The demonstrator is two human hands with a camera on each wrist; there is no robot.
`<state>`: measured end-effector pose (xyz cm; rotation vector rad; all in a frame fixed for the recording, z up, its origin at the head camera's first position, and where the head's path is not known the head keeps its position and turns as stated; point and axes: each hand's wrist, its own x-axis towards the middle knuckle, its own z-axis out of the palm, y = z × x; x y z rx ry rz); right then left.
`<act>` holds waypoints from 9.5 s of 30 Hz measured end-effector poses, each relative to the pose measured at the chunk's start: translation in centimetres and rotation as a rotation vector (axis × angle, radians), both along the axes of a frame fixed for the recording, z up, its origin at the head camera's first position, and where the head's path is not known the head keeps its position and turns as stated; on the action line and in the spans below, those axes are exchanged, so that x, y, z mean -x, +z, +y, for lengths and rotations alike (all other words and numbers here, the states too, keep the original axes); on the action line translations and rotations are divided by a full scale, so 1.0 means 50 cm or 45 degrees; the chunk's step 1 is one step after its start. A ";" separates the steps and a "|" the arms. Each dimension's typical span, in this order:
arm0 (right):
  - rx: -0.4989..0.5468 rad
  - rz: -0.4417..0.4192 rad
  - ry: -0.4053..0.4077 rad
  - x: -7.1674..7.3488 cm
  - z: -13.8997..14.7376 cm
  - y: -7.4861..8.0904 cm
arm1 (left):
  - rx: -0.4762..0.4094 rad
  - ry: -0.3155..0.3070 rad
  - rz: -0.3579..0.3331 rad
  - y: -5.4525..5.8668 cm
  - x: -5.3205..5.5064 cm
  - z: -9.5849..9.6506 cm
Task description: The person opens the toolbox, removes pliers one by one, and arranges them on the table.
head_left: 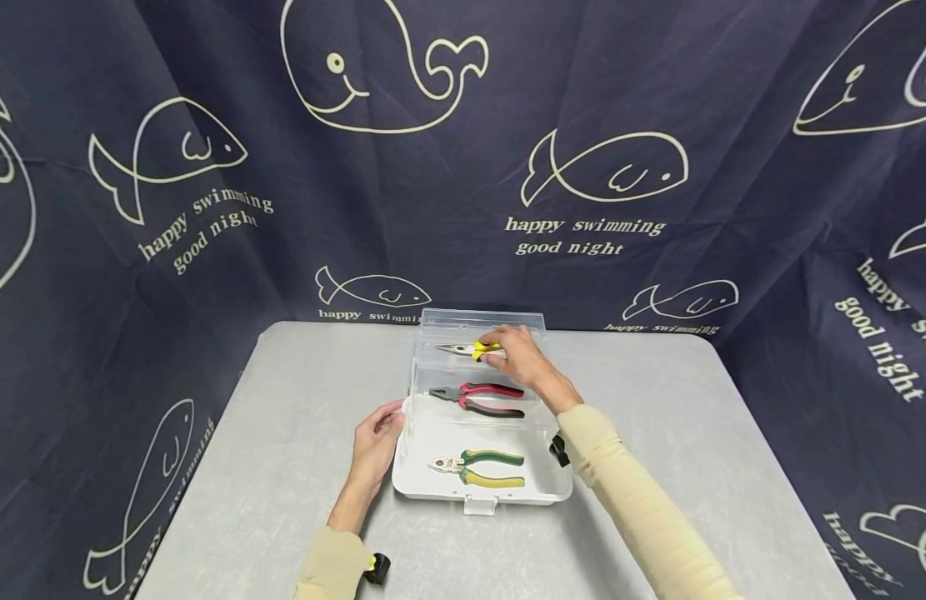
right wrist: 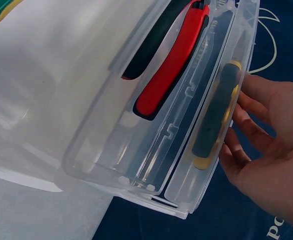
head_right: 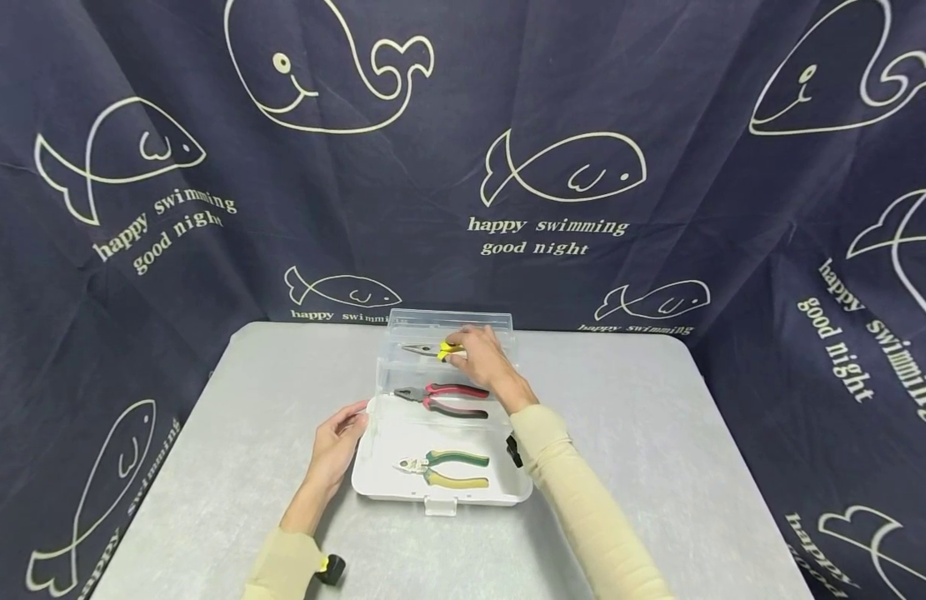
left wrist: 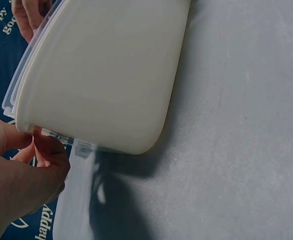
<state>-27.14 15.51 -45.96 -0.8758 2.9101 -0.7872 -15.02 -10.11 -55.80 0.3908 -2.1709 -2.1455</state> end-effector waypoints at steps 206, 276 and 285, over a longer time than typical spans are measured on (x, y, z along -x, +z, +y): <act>1.504 -0.610 -0.705 -0.162 0.321 -0.143 | -0.034 0.006 0.023 -0.017 0.004 -0.001; 0.388 -0.247 -0.975 -0.198 0.354 -0.234 | 0.002 0.021 -0.002 -0.021 0.003 0.002; 0.386 -0.232 -0.999 -0.198 0.354 -0.221 | 0.019 -0.011 -0.019 0.043 -0.017 0.007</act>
